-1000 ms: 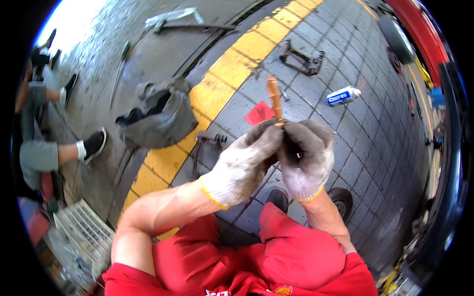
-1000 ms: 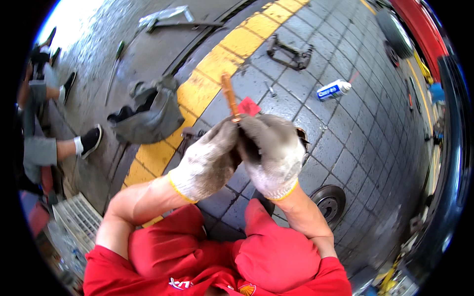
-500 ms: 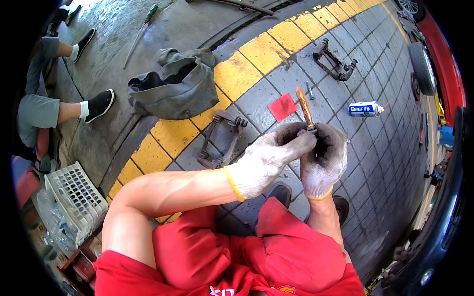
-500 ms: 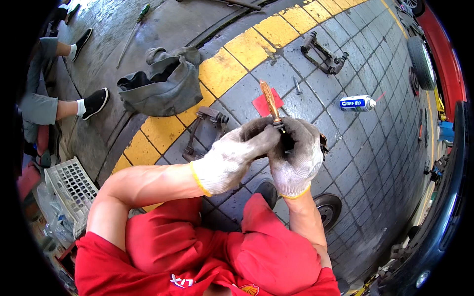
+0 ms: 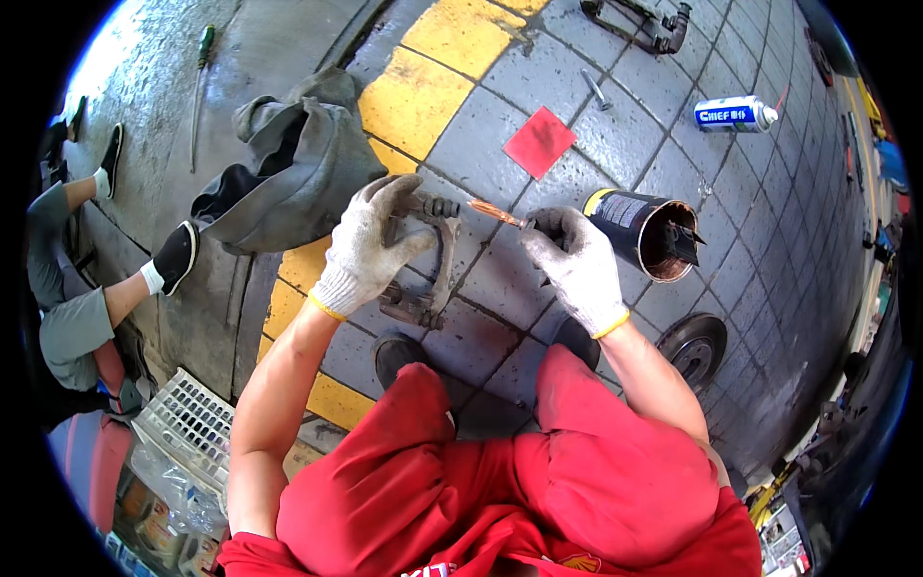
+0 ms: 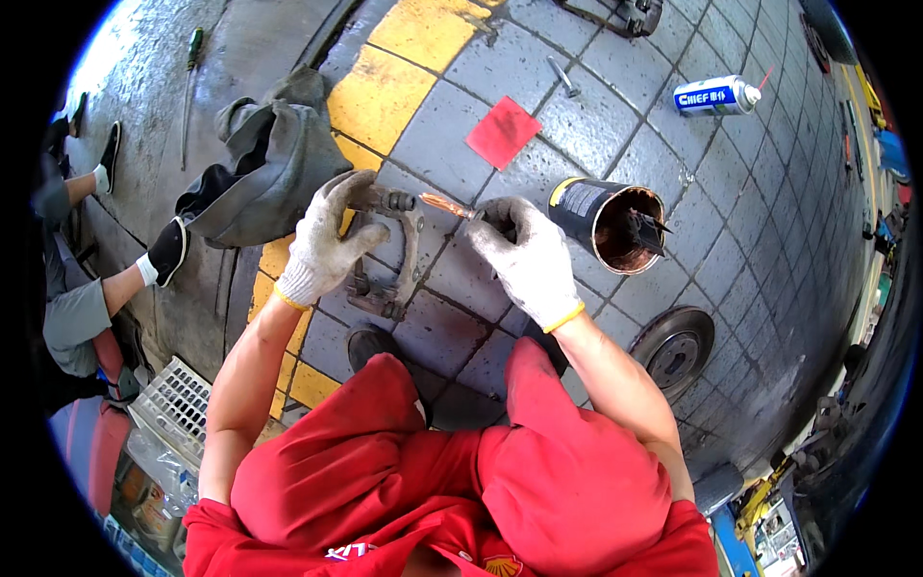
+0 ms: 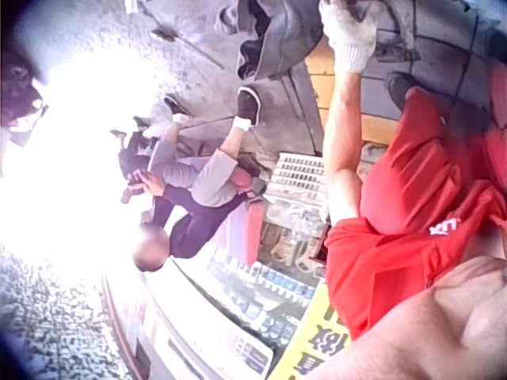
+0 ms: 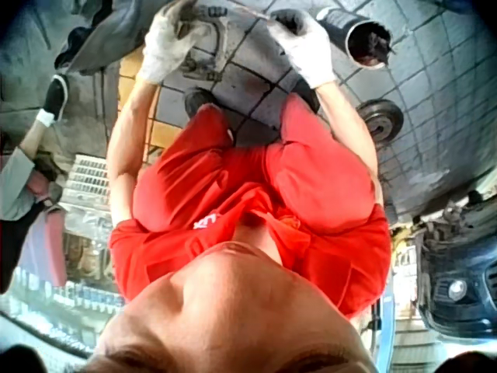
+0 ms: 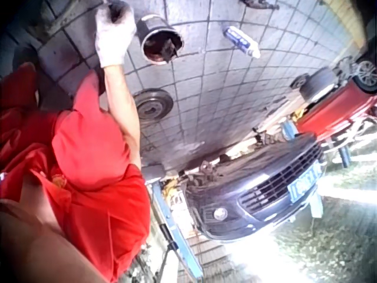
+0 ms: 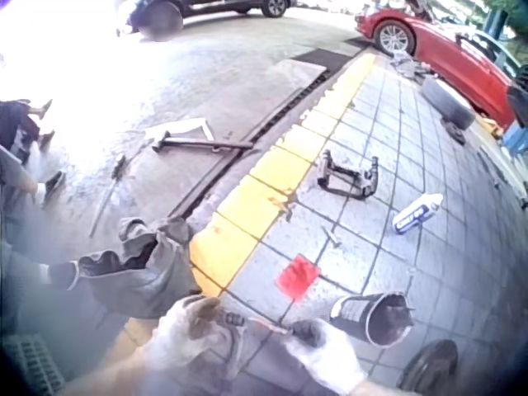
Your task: The person scoops grease from a container using a small spatula and applies it to the threads of a metal bolt. They then insert the greased bolt into a metal bracket and tighten it by hand. The person repeats this process for a second bolt, scooping more grease and applying it before inserting and tightening the bolt into the bracket.
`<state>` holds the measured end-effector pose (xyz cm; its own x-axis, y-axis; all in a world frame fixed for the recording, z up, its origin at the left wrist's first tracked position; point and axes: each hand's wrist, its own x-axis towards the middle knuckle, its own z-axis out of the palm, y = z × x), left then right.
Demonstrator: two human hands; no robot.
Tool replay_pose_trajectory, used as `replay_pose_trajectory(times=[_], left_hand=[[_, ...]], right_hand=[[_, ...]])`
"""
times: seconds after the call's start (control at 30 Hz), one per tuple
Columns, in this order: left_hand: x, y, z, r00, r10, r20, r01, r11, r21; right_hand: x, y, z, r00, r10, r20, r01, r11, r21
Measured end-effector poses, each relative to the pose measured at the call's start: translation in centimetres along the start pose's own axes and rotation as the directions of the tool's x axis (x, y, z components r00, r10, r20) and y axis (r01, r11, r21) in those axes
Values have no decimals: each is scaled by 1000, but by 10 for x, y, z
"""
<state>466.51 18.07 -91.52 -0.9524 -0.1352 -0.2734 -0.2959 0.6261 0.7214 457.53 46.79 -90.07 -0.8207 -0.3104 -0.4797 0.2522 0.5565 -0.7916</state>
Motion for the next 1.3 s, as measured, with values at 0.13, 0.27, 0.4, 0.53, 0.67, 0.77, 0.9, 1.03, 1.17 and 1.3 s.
replay_pose_trajectory(times=[0.13, 0.27, 0.4, 0.53, 0.67, 0.77, 0.9, 1.03, 1.17, 1.3], left_hand=[[17, -13, 6, 996, 63, 57, -69, 992, 110], [27, -22, 8, 992, 87, 97, -102, 982, 159], [32, -31, 12, 988, 86, 127, -106, 981, 162], [37, -29, 12, 987, 78, 140, -95, 988, 119], [39, -31, 12, 985, 87, 146, -104, 988, 117], [39, -33, 12, 983, 88, 161, -107, 988, 114], [42, -32, 9, 971, 59, 230, -72, 996, 49], [47, -33, 5, 960, 70, 271, -82, 996, 32], [48, -32, 4, 958, 79, 275, -84, 996, 8], [49, -36, 6, 956, 74, 283, -75, 997, -7]], right_hand=[[10, 9, 2, 999, 13, 44, -12, 1000, -23], [13, 7, 4, 995, -12, 97, 13, 1000, -3], [21, 8, 7, 988, 36, 149, -29, 999, -45], [24, 4, 6, 985, 58, 161, -55, 998, -21], [28, 6, 9, 986, 5, 169, 6, 998, -62], [31, 6, 11, 984, -6, 180, 16, 998, -55], [33, 7, 17, 984, -53, 169, 60, 997, -37], [37, 1, 21, 983, -43, 179, 54, 997, -57], [40, -1, 26, 978, -55, 202, 69, 996, -60], [42, -3, 29, 975, -103, 195, 121, 990, -80]])
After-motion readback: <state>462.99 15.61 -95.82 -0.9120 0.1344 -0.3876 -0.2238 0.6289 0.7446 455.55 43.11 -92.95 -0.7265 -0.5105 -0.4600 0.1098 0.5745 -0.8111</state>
